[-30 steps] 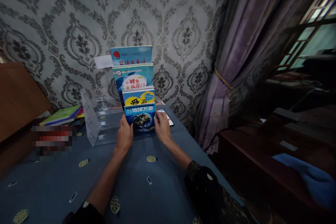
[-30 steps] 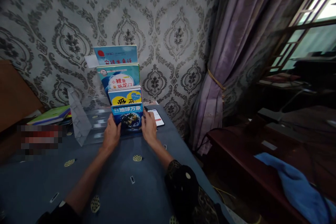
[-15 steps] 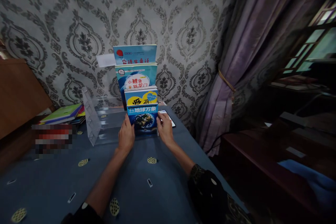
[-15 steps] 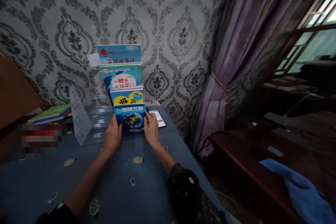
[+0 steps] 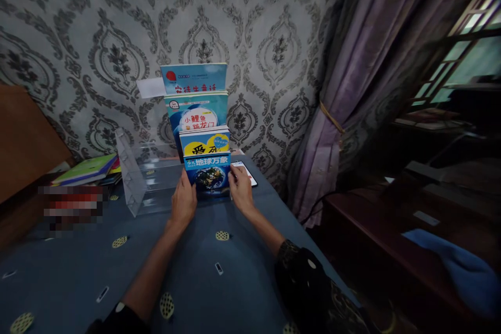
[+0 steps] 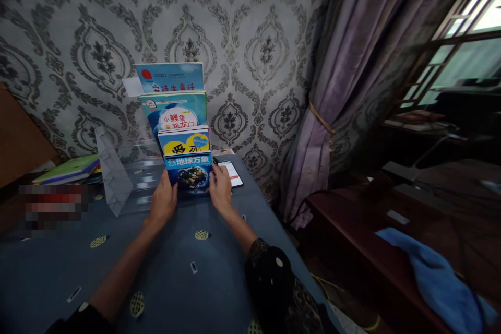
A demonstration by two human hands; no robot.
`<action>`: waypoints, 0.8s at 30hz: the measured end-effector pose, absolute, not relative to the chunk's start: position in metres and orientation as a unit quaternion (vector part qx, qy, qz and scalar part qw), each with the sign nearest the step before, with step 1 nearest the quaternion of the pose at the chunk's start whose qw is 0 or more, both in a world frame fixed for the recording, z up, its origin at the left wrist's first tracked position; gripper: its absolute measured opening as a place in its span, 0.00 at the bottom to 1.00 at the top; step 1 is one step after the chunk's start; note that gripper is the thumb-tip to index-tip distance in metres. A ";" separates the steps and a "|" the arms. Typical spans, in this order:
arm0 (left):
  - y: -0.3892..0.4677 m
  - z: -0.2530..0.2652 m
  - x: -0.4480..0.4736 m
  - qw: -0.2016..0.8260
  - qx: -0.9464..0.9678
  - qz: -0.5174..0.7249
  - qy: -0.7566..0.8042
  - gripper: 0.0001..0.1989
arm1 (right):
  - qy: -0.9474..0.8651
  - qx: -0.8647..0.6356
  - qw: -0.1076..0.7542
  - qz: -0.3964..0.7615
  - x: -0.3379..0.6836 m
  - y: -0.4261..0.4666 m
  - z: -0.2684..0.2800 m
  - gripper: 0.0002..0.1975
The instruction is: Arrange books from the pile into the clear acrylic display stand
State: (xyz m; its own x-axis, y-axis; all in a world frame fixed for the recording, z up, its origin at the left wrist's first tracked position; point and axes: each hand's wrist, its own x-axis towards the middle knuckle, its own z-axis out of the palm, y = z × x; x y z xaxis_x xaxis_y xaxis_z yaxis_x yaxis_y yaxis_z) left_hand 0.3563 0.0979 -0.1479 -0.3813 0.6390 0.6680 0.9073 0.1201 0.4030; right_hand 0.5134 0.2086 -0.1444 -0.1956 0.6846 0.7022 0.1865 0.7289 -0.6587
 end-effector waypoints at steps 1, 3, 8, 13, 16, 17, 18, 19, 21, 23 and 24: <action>0.098 -0.148 0.356 0.169 -0.531 -0.400 -0.727 0.29 | -0.741 -0.294 0.562 0.221 0.513 0.209 -0.144 0.19; 0.098 -0.148 0.357 0.170 -0.530 -0.401 -0.728 0.29 | -0.742 -0.294 0.561 0.220 0.514 0.209 -0.144 0.19; 0.098 -0.147 0.358 0.170 -0.529 -0.397 -0.731 0.29 | -0.743 -0.294 0.558 0.222 0.515 0.209 -0.144 0.18; 0.096 -0.145 0.358 0.162 -0.528 -0.393 -0.735 0.30 | -0.747 -0.289 0.554 0.229 0.517 0.209 -0.145 0.18; 0.095 -0.143 0.359 0.157 -0.527 -0.386 -0.741 0.30 | -0.747 -0.289 0.551 0.233 0.517 0.209 -0.144 0.18; 0.094 -0.143 0.359 0.157 -0.525 -0.386 -0.742 0.30 | -0.747 -0.288 0.551 0.234 0.518 0.209 -0.144 0.18; 0.094 -0.142 0.359 0.157 -0.525 -0.387 -0.742 0.30 | -0.748 -0.288 0.550 0.235 0.518 0.209 -0.144 0.18; 0.094 -0.142 0.359 0.157 -0.524 -0.388 -0.742 0.30 | -0.748 -0.287 0.550 0.235 0.518 0.209 -0.144 0.18; 0.095 -0.142 0.358 0.158 -0.522 -0.390 -0.742 0.30 | -0.748 -0.286 0.550 0.236 0.518 0.209 -0.143 0.18; 0.094 -0.142 0.358 0.160 -0.521 -0.393 -0.740 0.31 | -0.748 -0.287 0.549 0.238 0.518 0.209 -0.143 0.18; 0.094 -0.141 0.358 0.160 -0.522 -0.395 -0.739 0.32 | -0.748 -0.288 0.548 0.240 0.519 0.209 -0.143 0.18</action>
